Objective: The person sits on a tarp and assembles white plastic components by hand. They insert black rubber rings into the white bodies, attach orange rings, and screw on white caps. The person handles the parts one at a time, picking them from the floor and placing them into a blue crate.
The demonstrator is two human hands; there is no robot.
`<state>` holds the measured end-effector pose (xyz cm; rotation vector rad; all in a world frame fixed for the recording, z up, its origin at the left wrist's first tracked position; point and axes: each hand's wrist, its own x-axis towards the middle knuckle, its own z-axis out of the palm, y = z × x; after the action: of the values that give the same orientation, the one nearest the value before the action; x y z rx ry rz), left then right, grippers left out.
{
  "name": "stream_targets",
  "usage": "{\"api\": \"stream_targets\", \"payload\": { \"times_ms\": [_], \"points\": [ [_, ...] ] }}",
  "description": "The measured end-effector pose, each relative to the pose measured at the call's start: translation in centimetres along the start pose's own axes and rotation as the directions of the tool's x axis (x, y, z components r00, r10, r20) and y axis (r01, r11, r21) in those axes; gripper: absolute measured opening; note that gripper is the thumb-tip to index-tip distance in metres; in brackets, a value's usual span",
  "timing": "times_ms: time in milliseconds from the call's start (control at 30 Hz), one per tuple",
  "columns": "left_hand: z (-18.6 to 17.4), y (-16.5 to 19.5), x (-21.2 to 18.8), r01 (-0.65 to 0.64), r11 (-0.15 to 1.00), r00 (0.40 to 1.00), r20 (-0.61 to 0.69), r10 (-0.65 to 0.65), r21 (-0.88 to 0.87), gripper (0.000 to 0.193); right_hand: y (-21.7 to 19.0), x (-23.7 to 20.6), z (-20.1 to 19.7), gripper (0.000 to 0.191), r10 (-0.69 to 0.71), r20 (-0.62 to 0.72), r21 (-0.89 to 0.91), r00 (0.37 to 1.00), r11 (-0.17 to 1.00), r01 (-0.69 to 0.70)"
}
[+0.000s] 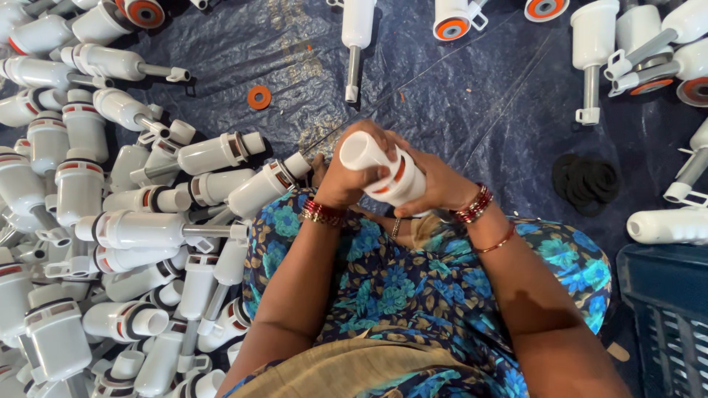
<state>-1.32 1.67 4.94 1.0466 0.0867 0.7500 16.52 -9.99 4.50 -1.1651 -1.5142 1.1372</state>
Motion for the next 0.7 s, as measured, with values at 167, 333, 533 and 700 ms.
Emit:
{"api": "stream_targets", "payload": {
  "times_ms": [167,333,533,700],
  "points": [
    [1.4,-1.1,0.3,0.019,0.999,0.939,-0.343,-0.005,0.037,0.039,0.5,0.1,1.3,0.104,0.13,-0.304,-0.481,0.944,0.834,-0.27],
    [1.1,-1.2,0.7,-0.013,0.994,0.975,-0.224,-0.011,-0.105,0.034,0.4,0.4,0.9,0.11,0.097,-0.246,-0.544,0.964,0.809,-0.221],
    [0.5,0.1,-0.3,0.032,0.997,0.993,-0.113,-0.023,0.074,0.035,-0.3,-0.2,0.9,0.096,0.107,-0.2,-0.336,0.974,0.926,-0.17],
    [2.0,-2.4,0.2,0.033,0.994,0.833,-0.547,-0.087,-0.108,0.034,-0.5,0.7,1.8,0.094,-0.149,-0.386,-0.747,0.91,0.63,-0.214]
  ]
}}
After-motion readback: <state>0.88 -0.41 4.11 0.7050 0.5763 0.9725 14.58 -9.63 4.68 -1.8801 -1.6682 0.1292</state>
